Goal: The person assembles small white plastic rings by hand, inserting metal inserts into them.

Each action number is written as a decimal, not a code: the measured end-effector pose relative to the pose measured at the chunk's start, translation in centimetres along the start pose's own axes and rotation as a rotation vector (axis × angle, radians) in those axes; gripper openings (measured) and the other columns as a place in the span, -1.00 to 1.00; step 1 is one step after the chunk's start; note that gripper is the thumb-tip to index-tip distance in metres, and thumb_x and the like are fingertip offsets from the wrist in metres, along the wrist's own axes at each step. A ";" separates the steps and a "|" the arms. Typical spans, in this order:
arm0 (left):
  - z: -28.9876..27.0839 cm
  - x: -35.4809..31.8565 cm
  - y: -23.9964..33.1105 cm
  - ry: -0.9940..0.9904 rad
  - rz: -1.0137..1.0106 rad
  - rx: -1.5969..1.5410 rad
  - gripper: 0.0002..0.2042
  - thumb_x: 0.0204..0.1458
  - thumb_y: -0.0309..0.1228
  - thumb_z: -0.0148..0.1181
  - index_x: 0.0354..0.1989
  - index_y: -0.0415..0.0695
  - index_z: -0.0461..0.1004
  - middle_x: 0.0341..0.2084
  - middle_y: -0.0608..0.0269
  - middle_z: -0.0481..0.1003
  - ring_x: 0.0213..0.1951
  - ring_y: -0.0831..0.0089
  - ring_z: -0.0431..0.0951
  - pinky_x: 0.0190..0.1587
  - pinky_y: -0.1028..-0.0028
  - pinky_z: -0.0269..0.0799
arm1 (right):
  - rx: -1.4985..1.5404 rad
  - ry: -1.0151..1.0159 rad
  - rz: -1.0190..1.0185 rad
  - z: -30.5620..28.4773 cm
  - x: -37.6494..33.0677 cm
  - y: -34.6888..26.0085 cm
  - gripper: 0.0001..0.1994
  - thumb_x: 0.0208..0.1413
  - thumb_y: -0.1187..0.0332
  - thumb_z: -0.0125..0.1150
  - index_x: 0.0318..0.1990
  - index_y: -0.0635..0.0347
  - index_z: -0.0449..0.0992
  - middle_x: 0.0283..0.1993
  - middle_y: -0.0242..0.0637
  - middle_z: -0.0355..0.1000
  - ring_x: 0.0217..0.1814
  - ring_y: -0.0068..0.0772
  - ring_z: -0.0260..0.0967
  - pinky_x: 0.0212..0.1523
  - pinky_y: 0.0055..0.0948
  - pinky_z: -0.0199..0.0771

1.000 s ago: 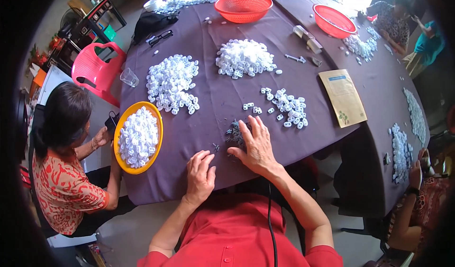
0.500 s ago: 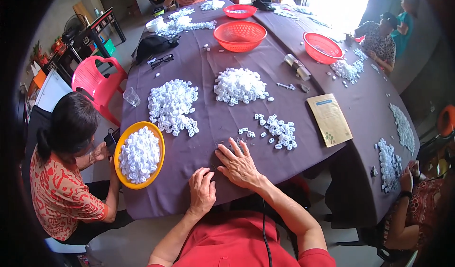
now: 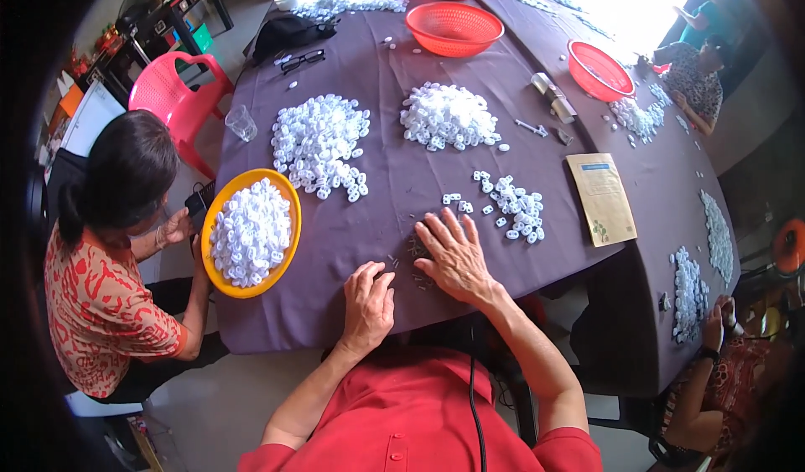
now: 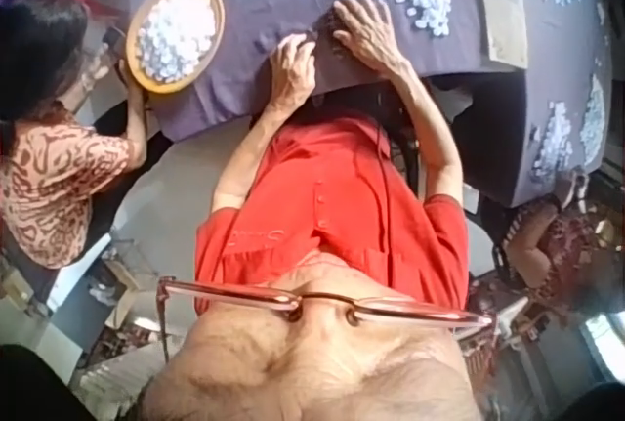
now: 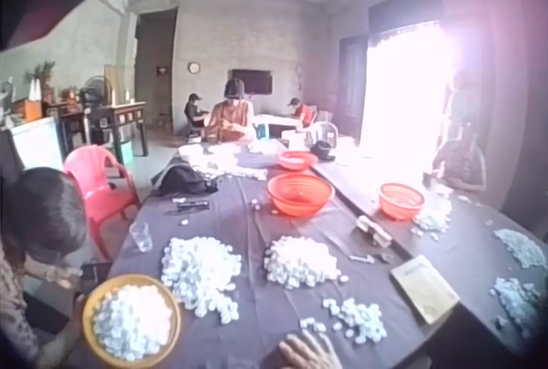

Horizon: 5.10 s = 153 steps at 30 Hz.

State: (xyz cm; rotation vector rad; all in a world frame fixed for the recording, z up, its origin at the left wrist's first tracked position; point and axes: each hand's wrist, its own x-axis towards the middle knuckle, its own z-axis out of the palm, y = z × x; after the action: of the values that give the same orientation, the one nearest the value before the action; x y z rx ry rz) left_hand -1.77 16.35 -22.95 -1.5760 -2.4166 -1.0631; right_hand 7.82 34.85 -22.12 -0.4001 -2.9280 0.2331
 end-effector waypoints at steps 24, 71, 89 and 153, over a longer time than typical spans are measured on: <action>-0.2 -0.5 -0.4 0.040 -0.008 -0.063 -0.71 -0.16 -0.55 0.10 -0.18 -0.26 0.42 -0.04 0.04 0.31 0.11 0.11 0.27 0.11 0.19 0.19 | 0.283 0.066 -0.057 -0.8 0.3 0.5 -0.42 0.07 0.23 0.10 0.21 0.31 0.18 0.26 -0.01 0.14 0.38 0.04 -0.08 0.34 -0.04 -0.14; 4.2 -2.5 -1.2 0.189 -0.149 -0.314 -0.59 0.00 -0.38 -0.07 0.02 -0.36 0.26 0.00 -0.06 0.29 0.15 0.12 0.22 0.27 0.18 -0.01 | -0.091 0.143 -0.159 4.4 1.5 -5.9 -0.74 0.04 0.36 0.04 -0.11 0.25 0.39 0.03 -0.16 0.37 0.23 -0.12 0.22 0.35 0.05 -0.19; 3.5 -2.6 -1.0 0.075 -0.141 -0.261 -0.60 -0.03 -0.36 -0.08 -0.02 -0.32 0.30 -0.01 0.02 0.29 0.17 0.17 0.20 0.26 0.19 0.00 | -0.115 0.096 -0.096 4.0 1.1 -6.6 -0.70 0.04 0.33 0.01 -0.10 0.28 0.43 0.04 -0.15 0.33 0.26 -0.05 0.17 0.35 0.07 -0.22; 3.9 4.5 -1.5 -0.037 0.173 0.087 -0.76 0.01 -0.59 0.04 -0.12 -0.32 0.42 -0.11 0.01 0.43 -0.02 0.11 0.40 0.09 0.24 0.26 | 0.370 0.619 0.237 1.8 -5.8 0.1 -0.44 -0.12 0.23 0.32 0.05 0.25 0.31 0.10 -0.06 0.24 0.22 -0.06 0.13 0.19 -0.16 0.14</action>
State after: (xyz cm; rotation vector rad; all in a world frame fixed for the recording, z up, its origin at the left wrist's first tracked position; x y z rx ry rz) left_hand -3.97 21.79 -24.88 -1.7521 -2.2653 -0.8944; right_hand 12.96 33.13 -24.72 -0.6249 -2.1739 0.5583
